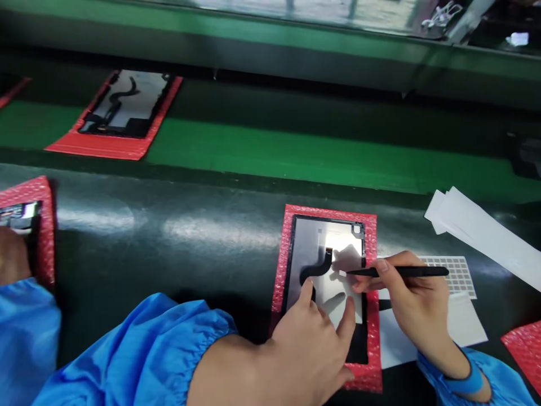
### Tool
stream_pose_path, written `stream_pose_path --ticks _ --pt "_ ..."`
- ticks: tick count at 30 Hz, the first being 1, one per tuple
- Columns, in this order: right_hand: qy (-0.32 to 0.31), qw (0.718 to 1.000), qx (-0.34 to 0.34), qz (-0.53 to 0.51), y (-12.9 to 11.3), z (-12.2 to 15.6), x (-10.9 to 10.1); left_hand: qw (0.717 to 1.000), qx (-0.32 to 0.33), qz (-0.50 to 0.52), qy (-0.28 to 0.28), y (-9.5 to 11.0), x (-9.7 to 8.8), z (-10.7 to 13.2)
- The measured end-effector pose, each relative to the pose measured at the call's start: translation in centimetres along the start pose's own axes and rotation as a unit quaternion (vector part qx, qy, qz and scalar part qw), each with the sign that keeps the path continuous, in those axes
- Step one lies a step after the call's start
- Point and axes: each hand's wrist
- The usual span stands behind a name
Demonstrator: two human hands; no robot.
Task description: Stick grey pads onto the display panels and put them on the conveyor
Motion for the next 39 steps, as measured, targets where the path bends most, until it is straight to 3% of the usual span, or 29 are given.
stream_pose_path --ticks 4,8,16,20,32,37,39 --pt "-0.03 0.999 0.007 0.01 1.2 -0.3 4.3 1.0 -0.014 0.014 -0.013 -1.0 1.5 0.8" --pt "-0.011 0.999 0.007 0.037 2.5 -0.7 6.6 0.999 -0.018 0.036 -0.012 -1.4 2.4 0.7" --pt "-0.009 0.997 0.015 0.07 3.7 -1.2 7.2 0.967 0.11 0.131 -0.187 -4.3 0.9 -1.6" --pt "-0.025 0.996 0.013 0.082 3.6 -1.3 7.0 0.955 0.13 0.136 -0.228 -5.2 0.2 -2.2" --pt "-0.026 0.993 0.013 0.116 3.5 -1.4 6.7 0.965 0.072 0.185 -0.172 -3.8 2.0 -1.4" --pt "-0.029 0.992 -0.001 0.126 3.4 -1.4 6.9 0.983 0.027 0.16 -0.088 -3.2 3.0 -0.7" --pt "-0.029 0.992 -0.001 0.125 3.5 -1.4 6.9 0.984 0.028 0.155 -0.081 -3.3 3.1 -0.6"
Point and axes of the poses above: each hand's wrist, its own z-axis away from the middle knuckle, its own x-axis out of the palm, y = z × x, and after that the axes turned 12 degrees about -z, right-handed
